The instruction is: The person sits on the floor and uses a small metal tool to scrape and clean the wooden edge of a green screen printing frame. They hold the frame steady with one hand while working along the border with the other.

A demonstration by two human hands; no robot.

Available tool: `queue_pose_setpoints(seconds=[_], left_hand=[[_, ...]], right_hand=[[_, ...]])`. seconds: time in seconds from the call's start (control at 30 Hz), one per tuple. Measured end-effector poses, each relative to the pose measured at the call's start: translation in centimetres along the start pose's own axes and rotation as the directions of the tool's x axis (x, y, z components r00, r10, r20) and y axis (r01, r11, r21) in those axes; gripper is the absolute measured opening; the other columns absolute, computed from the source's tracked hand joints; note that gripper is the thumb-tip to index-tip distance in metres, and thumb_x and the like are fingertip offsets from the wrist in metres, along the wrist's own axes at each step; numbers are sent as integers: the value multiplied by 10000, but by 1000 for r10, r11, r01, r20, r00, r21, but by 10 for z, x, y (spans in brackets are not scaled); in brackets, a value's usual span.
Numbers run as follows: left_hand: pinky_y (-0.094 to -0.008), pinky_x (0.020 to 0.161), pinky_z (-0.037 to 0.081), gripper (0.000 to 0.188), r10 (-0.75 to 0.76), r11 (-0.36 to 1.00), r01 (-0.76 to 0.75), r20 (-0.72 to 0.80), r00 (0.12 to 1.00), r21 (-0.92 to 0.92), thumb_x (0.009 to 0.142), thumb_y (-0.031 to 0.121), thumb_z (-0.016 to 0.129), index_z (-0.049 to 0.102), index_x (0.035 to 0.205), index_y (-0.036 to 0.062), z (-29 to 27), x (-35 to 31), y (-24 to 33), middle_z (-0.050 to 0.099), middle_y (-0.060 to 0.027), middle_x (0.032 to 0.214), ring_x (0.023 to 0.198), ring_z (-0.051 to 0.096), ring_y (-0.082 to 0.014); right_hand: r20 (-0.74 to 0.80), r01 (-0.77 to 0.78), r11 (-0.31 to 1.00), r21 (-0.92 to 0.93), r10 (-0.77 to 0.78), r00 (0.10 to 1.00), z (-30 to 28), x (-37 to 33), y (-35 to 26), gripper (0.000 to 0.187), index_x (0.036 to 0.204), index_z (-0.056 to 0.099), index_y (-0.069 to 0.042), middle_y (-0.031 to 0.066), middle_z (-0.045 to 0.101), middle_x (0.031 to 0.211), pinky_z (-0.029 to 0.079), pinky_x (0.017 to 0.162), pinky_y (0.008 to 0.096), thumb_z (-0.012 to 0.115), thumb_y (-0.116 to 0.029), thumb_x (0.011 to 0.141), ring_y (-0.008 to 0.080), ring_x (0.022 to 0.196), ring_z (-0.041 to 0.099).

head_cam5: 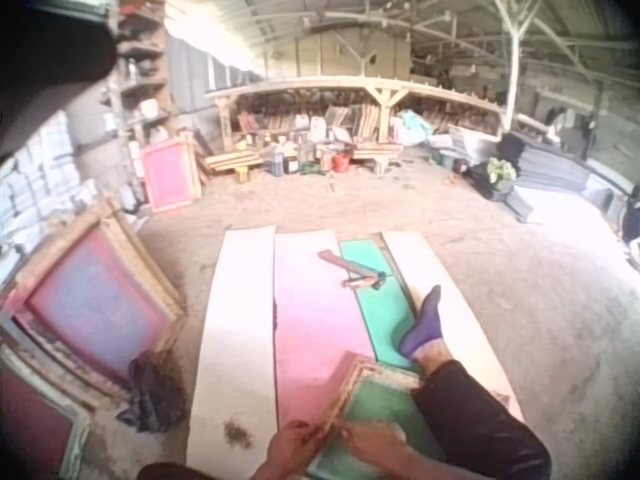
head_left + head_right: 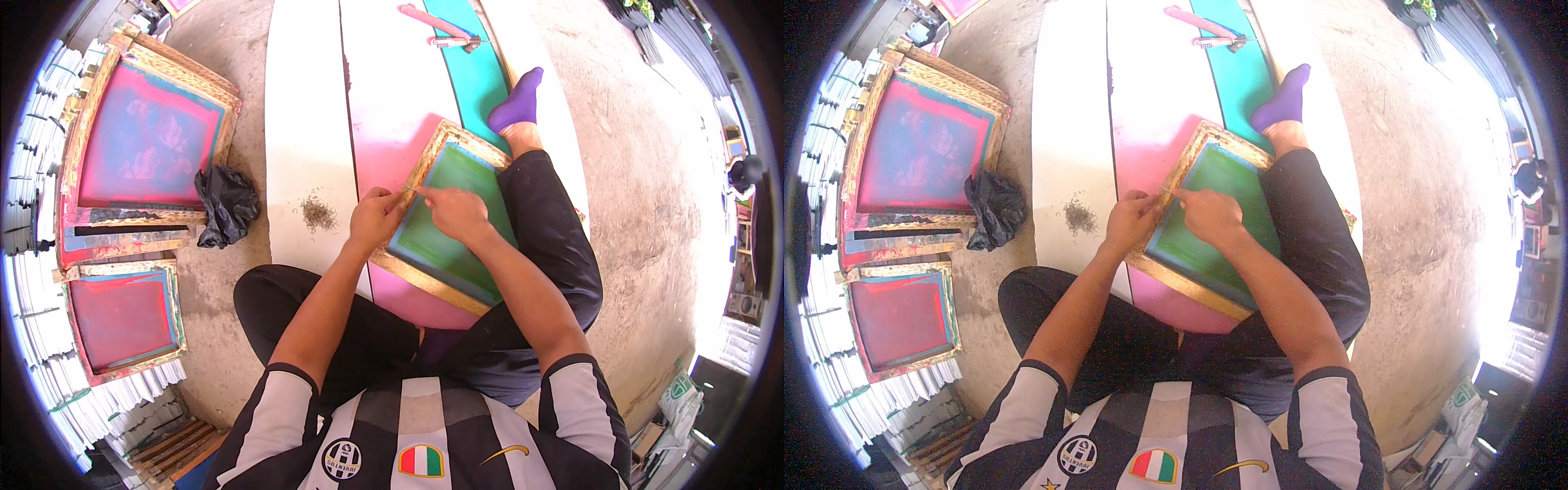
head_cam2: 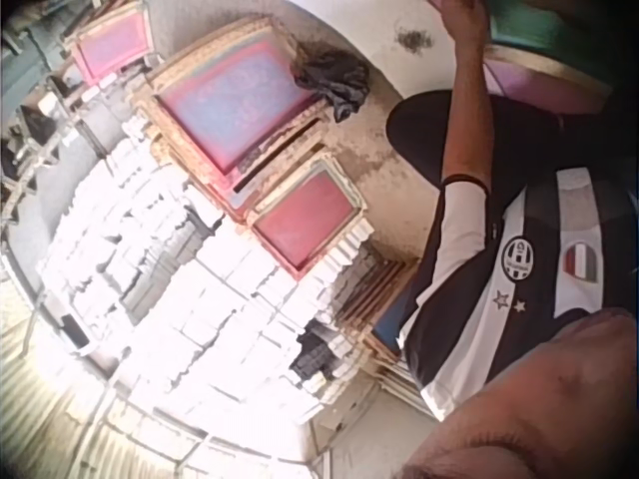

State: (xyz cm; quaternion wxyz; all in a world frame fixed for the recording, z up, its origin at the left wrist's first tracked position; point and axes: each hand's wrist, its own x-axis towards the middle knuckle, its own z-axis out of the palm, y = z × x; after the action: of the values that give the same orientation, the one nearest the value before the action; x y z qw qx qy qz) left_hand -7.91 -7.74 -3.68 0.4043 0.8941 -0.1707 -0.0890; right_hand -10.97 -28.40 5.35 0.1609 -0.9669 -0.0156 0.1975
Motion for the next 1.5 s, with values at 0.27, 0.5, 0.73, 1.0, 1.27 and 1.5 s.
queue_pose_setpoints(seconds=[0.27,0.5,0.73,1.0,1.27,1.5], left_hand=[[-411,773,575,372,-49,994,50,9,999,-97,940,293,734,771,1247,86,-1,-4,1,730,-142,1098,838,718,-299],[-423,779,573,379,-49,992,51,27,998,-113,934,310,731,771,1234,82,-3,-4,5,750,-159,1048,852,724,-321],[-415,767,571,371,-72,988,75,27,997,-133,914,293,737,780,1224,93,1,-2,1,759,-142,1070,837,728,-307],[-400,744,567,375,-41,984,42,8,999,-174,907,256,742,772,1242,89,3,-3,-7,754,-143,1041,795,720,-292],[-417,722,559,352,-57,983,55,-9,998,-175,914,266,731,782,1215,92,4,-3,-4,744,-151,980,771,712,-303],[-439,707,553,314,-116,981,114,0,993,-156,918,266,701,799,1175,114,4,-4,0,728,-172,841,750,713,-336]], right_hand=[[96,-52,997,-62,58,994,-10,-4,-9,402,1439,648,-270,173,771,1058,598,831,554,505,-247,1064,382,960,754],[102,-66,995,-71,73,992,-10,-4,-13,409,1440,645,-251,182,769,1063,606,854,541,491,-229,1062,376,975,760],[57,-97,978,187,88,995,8,-1,9,406,1448,648,-286,188,746,1192,559,943,567,501,-281,1069,418,1075,721],[128,-134,990,41,128,984,-10,-5,-14,423,1472,620,-296,203,753,1144,570,916,564,487,-265,1071,408,1051,734],[117,-102,993,-62,109,987,-11,-7,-17,456,1495,592,-278,198,764,1057,597,842,561,500,-223,1051,391,963,757],[125,-39,994,-103,52,991,-17,-4,-22,478,1445,631,-183,190,769,1032,613,807,536,537,-152,977,396,961,764]])
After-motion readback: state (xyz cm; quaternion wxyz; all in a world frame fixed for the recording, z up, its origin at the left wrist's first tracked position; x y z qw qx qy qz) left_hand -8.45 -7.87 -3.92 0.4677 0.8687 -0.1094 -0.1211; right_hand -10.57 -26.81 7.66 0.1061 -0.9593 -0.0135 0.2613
